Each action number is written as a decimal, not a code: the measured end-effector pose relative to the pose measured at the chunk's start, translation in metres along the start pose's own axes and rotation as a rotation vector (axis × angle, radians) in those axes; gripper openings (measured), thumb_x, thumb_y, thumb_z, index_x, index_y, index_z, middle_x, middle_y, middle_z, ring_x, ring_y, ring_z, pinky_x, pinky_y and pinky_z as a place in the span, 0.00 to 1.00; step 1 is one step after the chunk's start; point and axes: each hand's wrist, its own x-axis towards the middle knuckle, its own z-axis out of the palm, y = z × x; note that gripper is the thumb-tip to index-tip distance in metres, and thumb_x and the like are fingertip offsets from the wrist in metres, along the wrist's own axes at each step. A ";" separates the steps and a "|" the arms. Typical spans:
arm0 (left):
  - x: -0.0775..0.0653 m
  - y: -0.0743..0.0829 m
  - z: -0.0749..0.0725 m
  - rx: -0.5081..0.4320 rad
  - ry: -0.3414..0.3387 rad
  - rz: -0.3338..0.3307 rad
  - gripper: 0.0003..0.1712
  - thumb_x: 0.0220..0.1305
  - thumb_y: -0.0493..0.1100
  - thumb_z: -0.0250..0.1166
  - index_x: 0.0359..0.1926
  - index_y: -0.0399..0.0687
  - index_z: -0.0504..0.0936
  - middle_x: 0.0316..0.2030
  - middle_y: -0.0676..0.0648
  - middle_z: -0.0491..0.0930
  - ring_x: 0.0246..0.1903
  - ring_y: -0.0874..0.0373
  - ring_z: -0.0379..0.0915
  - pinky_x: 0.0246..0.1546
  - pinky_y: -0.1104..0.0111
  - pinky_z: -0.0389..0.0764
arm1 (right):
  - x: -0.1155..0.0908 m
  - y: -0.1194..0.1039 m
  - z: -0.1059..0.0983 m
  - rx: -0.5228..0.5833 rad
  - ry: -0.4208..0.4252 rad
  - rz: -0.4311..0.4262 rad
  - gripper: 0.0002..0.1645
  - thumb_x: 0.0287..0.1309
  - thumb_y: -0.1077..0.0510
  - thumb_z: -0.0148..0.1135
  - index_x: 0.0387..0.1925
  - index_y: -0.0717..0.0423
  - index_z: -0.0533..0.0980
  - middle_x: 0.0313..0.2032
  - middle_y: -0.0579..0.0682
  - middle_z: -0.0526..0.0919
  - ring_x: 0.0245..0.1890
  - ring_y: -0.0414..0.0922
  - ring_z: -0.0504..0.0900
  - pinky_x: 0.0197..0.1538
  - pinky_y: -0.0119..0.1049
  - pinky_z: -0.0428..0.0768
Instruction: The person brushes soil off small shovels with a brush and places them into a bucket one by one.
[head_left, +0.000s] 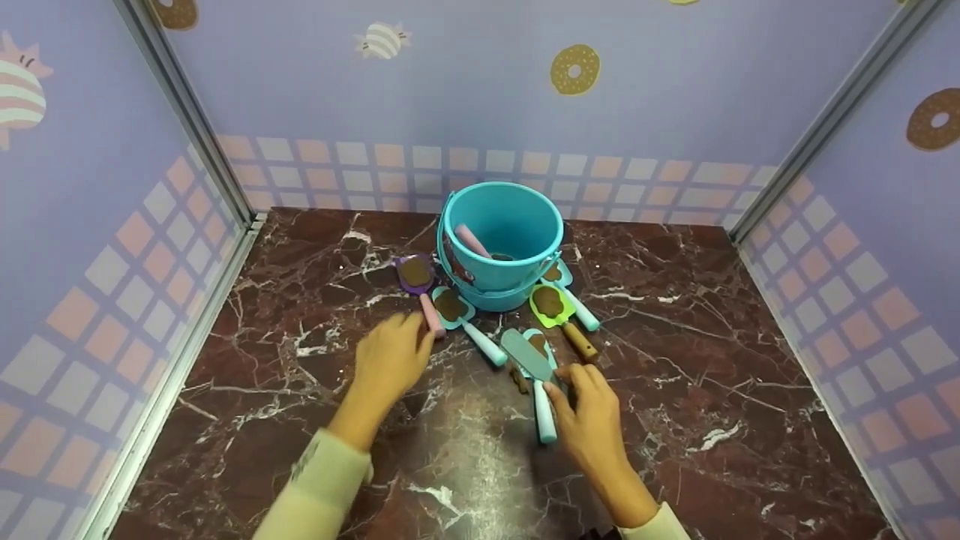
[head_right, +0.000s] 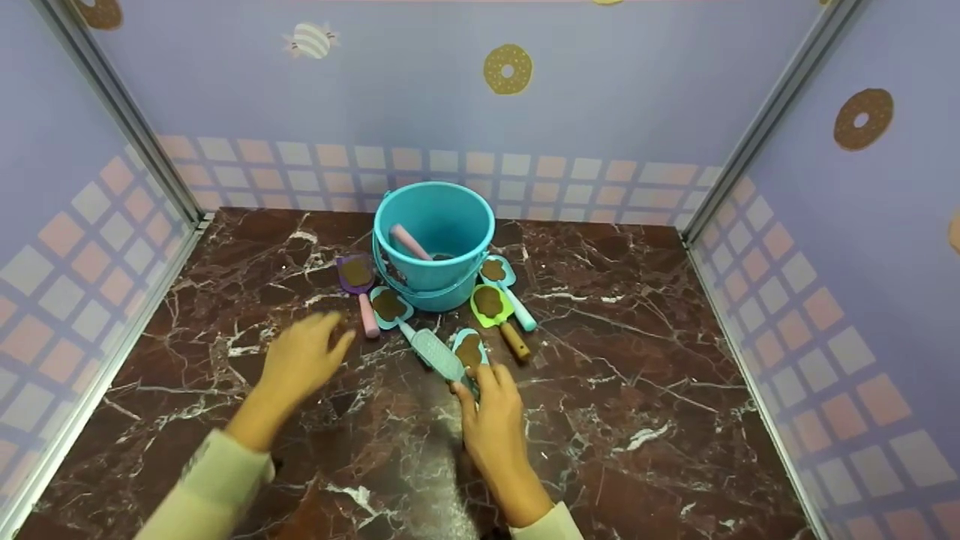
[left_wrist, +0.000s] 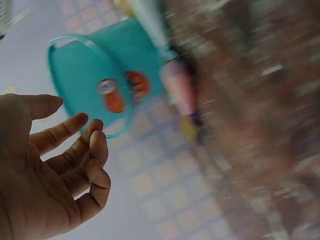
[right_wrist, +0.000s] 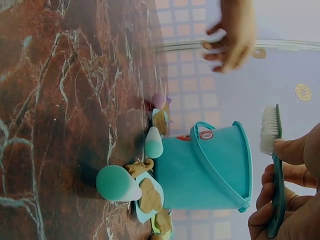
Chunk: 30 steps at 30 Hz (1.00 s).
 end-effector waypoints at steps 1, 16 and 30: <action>-0.006 -0.003 0.004 -0.003 -0.016 -0.025 0.15 0.69 0.52 0.65 0.45 0.45 0.83 0.37 0.41 0.84 0.37 0.40 0.82 0.34 0.46 0.81 | -0.001 0.000 0.000 -0.001 -0.003 0.003 0.10 0.59 0.57 0.73 0.39 0.54 0.81 0.34 0.48 0.78 0.29 0.47 0.75 0.34 0.40 0.75; 0.032 -0.033 0.058 -0.197 -0.205 -0.359 0.18 0.70 0.59 0.60 0.46 0.50 0.80 0.44 0.41 0.84 0.45 0.38 0.81 0.43 0.45 0.79 | -0.005 0.001 -0.002 0.002 0.004 0.009 0.09 0.58 0.58 0.74 0.38 0.53 0.81 0.32 0.47 0.76 0.27 0.44 0.72 0.32 0.37 0.72; 0.069 -0.022 0.100 -0.192 -0.305 -0.555 0.36 0.71 0.54 0.57 0.68 0.31 0.63 0.58 0.26 0.69 0.55 0.29 0.74 0.56 0.41 0.75 | -0.009 0.006 -0.008 -0.019 0.024 0.026 0.10 0.56 0.58 0.75 0.37 0.55 0.81 0.32 0.46 0.77 0.28 0.40 0.70 0.33 0.37 0.73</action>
